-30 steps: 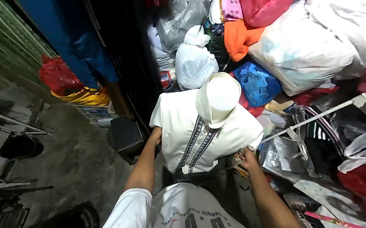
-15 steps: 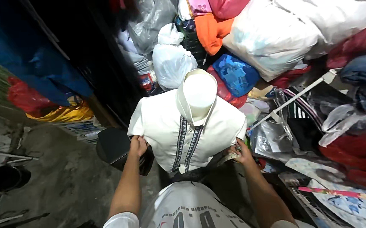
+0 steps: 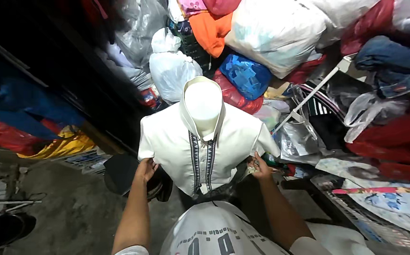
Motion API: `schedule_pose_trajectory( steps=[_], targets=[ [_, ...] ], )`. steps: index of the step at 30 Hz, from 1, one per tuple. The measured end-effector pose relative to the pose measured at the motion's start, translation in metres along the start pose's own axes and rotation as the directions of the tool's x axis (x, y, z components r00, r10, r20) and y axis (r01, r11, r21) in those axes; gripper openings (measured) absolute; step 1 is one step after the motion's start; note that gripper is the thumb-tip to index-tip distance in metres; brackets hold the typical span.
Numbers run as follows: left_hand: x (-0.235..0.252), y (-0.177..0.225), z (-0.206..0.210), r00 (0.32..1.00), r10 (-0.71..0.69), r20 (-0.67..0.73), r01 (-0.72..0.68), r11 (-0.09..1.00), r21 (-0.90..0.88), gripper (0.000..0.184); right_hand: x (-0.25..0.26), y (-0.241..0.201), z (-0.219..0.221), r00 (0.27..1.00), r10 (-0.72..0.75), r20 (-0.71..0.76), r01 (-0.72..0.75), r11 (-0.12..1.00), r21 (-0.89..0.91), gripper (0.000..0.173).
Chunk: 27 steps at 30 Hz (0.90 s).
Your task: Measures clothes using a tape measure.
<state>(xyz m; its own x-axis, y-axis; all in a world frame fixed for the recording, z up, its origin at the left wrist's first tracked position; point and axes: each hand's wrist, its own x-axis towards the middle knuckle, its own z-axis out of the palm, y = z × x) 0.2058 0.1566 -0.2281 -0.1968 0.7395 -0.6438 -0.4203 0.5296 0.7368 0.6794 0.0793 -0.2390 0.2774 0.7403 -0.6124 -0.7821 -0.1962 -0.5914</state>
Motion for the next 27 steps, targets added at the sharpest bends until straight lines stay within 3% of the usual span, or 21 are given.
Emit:
schedule_pose_trajectory(
  steps=[9,14,17,21,27],
  targets=[
    [-0.003,0.004,0.01,0.998,-0.006,-0.06,-0.003,0.988,-0.156,0.021,0.015,0.002,0.017,0.998,-0.017,-0.053,0.021,0.997,0.079,0.036],
    [-0.01,-0.002,0.014,0.999,0.017,-0.042,-0.027,0.963,-0.268,0.022,0.011,0.005,0.02,0.998,-0.034,0.056,0.016,0.953,0.302,0.036],
    [-0.013,-0.002,0.017,0.999,0.013,-0.041,-0.025,0.958,-0.287,0.021,0.015,0.007,0.014,0.996,-0.068,0.065,0.028,0.873,0.487,0.043],
    [-0.009,-0.005,0.018,0.999,0.007,-0.048,-0.023,0.938,-0.345,0.017,0.019,0.011,0.005,0.987,-0.131,0.092,0.054,0.814,0.578,0.05],
    [-0.007,-0.006,0.017,0.998,0.032,-0.047,-0.046,0.936,-0.349,0.026,0.012,0.015,0.003,0.994,0.108,0.029,-0.105,0.819,0.565,0.042]
  ],
)
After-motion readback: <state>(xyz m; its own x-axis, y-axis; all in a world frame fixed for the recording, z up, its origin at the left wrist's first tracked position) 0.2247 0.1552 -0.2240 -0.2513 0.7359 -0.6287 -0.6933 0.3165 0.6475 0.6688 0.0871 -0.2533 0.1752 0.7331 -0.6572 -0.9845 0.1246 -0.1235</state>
